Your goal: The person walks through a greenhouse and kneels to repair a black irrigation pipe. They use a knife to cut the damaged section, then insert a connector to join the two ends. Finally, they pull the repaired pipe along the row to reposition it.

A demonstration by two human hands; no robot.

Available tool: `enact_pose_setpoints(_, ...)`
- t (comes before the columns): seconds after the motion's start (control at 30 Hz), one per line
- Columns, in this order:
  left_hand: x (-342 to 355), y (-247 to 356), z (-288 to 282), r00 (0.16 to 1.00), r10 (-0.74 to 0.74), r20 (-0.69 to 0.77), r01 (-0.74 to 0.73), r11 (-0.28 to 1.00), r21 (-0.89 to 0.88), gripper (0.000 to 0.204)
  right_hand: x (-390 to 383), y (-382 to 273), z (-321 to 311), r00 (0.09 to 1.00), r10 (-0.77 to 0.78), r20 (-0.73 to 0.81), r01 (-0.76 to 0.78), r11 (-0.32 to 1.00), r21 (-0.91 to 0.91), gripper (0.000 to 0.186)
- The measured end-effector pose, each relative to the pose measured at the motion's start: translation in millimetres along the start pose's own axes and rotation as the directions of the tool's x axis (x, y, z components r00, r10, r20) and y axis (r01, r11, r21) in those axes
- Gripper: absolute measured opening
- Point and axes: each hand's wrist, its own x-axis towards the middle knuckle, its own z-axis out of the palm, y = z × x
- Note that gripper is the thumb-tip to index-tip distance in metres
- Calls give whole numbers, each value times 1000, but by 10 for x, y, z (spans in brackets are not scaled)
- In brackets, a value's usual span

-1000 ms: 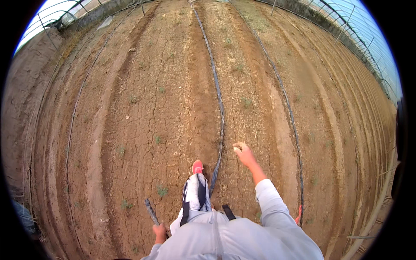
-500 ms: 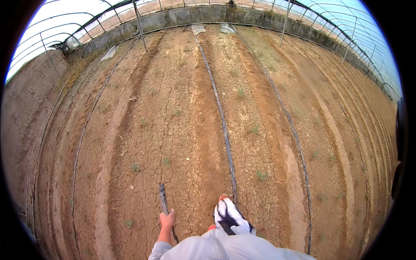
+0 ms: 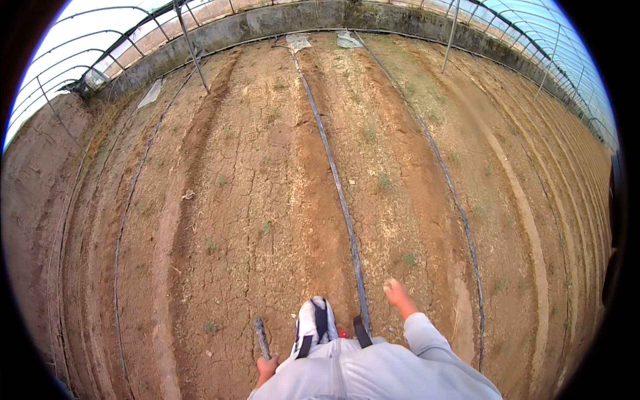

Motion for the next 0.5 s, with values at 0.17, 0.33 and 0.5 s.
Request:
enact_pose_setpoints(0.17,1233,658,385,996,-28,-80,29,1000,4,36,2905,-2277,-510,953,-302,0,275,868,414,26)
enact_pose_setpoints(0.33,2489,2117,646,997,-51,-53,55,996,70,36,4300,-2356,-155,960,-271,65,215,869,446,23)
enact_pose_setpoints(0.5,4066,4361,627,997,57,61,-37,959,-280,38,4128,-435,-5,782,311,540,-76,908,-412,44)
